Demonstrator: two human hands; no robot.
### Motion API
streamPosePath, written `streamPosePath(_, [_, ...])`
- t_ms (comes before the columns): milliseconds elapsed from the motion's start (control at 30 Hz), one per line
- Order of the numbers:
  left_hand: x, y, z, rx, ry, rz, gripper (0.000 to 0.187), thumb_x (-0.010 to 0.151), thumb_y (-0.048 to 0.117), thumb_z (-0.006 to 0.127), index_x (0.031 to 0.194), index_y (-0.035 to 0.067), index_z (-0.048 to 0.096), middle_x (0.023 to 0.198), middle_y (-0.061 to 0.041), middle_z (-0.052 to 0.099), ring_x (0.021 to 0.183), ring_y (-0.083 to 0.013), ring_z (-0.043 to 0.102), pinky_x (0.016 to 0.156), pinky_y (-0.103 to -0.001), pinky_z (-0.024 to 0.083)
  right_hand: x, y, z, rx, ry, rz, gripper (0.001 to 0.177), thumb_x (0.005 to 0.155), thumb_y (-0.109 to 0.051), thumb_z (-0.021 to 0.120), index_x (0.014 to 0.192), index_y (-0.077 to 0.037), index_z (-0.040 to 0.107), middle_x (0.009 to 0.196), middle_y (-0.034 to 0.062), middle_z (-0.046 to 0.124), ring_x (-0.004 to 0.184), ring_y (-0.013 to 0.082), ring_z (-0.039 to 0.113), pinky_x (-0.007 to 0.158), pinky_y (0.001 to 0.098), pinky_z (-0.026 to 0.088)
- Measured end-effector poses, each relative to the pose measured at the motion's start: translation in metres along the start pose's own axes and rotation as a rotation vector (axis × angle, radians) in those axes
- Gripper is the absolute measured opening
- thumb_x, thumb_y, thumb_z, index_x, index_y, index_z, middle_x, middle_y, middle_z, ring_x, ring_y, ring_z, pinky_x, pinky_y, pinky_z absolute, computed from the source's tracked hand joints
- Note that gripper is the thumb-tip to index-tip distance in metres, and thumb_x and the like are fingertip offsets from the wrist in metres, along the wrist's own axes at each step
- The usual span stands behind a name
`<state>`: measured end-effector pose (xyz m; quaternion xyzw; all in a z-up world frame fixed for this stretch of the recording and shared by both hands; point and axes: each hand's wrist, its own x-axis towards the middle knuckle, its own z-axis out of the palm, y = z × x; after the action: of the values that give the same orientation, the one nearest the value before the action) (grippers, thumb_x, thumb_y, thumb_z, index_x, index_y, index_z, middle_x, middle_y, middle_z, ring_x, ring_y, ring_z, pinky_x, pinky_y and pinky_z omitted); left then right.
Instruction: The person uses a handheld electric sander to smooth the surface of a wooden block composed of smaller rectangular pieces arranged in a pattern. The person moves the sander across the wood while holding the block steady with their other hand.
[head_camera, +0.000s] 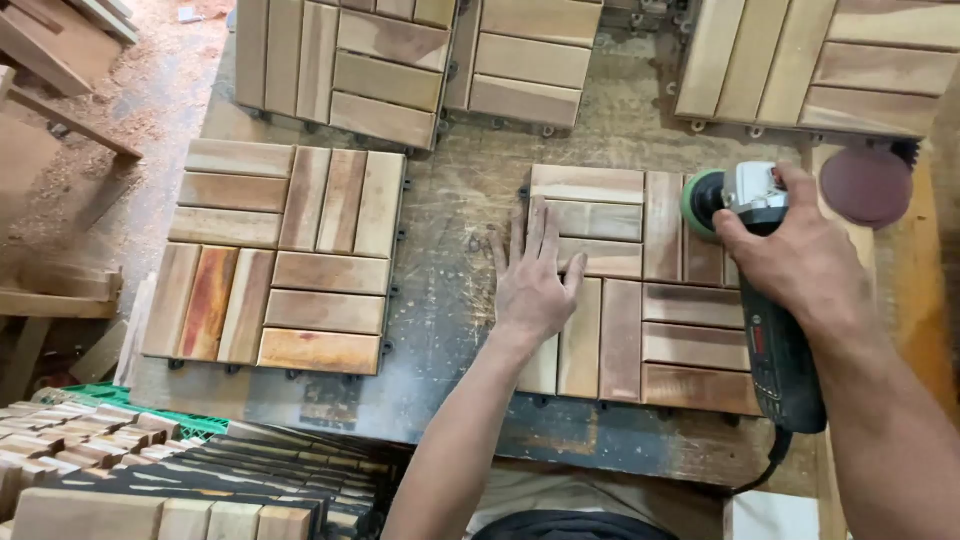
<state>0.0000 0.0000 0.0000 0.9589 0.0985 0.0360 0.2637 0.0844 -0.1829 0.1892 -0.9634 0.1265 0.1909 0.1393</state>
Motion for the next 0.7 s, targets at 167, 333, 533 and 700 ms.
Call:
streamPosePath(167, [0.000, 0.001, -0.002, -0.031, 0.023, 0.017, 0.075, 0.104, 0.049, 0.041, 0.164, 0.011, 0.016, 0.173, -0.005, 0.007, 0.160, -0.0307, -0.001, 0.128, -0.054, -0.005, 0.007, -0.010, 0.008, 0.006, 0.021, -0.017, 0.076, 0.095, -0.051, 0.055, 0.162, -0.028, 0.028, 0.138, 0.0295, 0.058, 0.124, 0.0535, 0.055, 0.100, 0.0625, 0.042])
streamPosePath(333, [-0.003, -0.002, 0.003, -0.034, 0.091, -0.021, 0.080, 0.100, 0.054, 0.048, 0.164, 0.013, 0.022, 0.173, -0.003, 0.014, 0.160, -0.0354, 0.004, 0.125, -0.063, -0.004, -0.003, -0.045, 0.032, -0.011, -0.045, -0.106, 0.071, 0.095, -0.054, 0.055, 0.158, -0.035, 0.028, 0.127, 0.0365, 0.060, 0.118, 0.0577, 0.057, 0.098, 0.0647, 0.044])
streamPosePath(533, [-0.002, -0.016, 0.026, -0.155, 0.339, -0.073, 0.089, 0.090, 0.046, 0.065, 0.156, -0.004, 0.032, 0.163, -0.026, 0.032, 0.155, -0.0433, 0.025, 0.128, -0.060, 0.013, 0.005, -0.079, 0.073, -0.001, 0.016, -0.356, 0.077, 0.089, -0.061, 0.063, 0.155, -0.036, 0.035, 0.122, 0.0318, 0.065, 0.121, 0.0518, 0.061, 0.101, 0.0577, 0.047])
streamPosePath(700, [0.002, -0.025, 0.044, -0.254, 0.418, -0.068, 0.065, 0.099, 0.026, 0.049, 0.155, -0.004, 0.035, 0.162, -0.026, 0.035, 0.155, -0.0404, 0.027, 0.129, -0.056, 0.012, 0.001, -0.098, 0.085, -0.035, 0.014, -0.392, 0.076, 0.090, -0.059, 0.062, 0.157, -0.037, 0.032, 0.119, 0.0307, 0.066, 0.118, 0.0515, 0.064, 0.100, 0.0577, 0.049])
